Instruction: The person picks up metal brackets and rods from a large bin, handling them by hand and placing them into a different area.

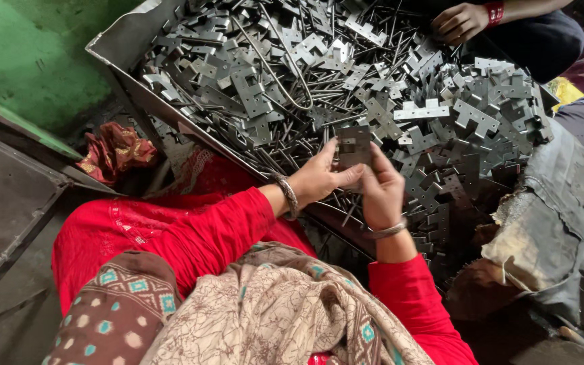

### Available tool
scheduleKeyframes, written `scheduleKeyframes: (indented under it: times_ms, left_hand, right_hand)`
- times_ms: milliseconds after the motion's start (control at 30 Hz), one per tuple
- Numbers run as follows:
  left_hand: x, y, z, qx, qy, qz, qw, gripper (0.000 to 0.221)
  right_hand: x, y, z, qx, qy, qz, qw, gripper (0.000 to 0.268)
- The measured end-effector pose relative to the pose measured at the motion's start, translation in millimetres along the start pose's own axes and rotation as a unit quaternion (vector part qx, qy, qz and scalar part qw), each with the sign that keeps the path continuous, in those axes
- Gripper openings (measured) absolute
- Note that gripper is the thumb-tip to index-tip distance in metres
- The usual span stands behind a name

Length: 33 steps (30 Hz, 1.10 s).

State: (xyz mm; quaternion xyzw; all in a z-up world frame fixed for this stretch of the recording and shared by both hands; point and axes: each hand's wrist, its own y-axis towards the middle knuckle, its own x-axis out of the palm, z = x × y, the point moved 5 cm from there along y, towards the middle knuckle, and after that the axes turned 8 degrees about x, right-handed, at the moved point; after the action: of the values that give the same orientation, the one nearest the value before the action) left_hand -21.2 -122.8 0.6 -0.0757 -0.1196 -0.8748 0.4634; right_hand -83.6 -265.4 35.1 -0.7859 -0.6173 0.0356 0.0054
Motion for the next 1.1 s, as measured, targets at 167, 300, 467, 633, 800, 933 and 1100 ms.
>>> scheduleKeyframes:
  times_ms: [167, 300, 467, 633, 800, 933, 1100]
  left_hand:
    - [-101, 35, 16, 0.096, 0.581, 0.067, 0.805, 0.037]
    - [-152, 37, -15, 0.109, 0.727, 0.006, 0.678, 0.044]
    - [-165, 40, -45, 0.085, 0.789, -0.023, 0.608, 0.034]
    - [-167, 50, -37, 0.090, 0.774, 0.023, 0.626, 0.033]
    - [-145, 56, -24, 0.143, 0.746, 0.000, 0.651, 0.051]
    - [-140, 54, -2, 0.160, 0.341, 0.104, 0.920, 0.038]
    - [-169, 40, 13, 0.071, -0.285, 0.265, 0.919, 0.034]
  right_hand:
    - [-159, 17, 5, 0.097, 0.270, 0.090, 0.954, 0.045]
    - [-365, 9, -5, -0.200, -0.224, 0.346, 0.889, 0.050]
    - [-524, -36, 13, -0.072, -0.657, 0.464, 0.590, 0.059]
    - [-521, -42, 30, 0.170, -0.724, 0.362, 0.562, 0.024]
    - [-351, 13, -40, -0.023, -0.667, 0.274, 0.693, 0.026]
    - [-161, 55, -60, -0.123, -0.516, 0.090, 0.843, 0.038]
    - [21, 119, -15, -0.072, -0.622, -0.075, 0.776, 0.045]
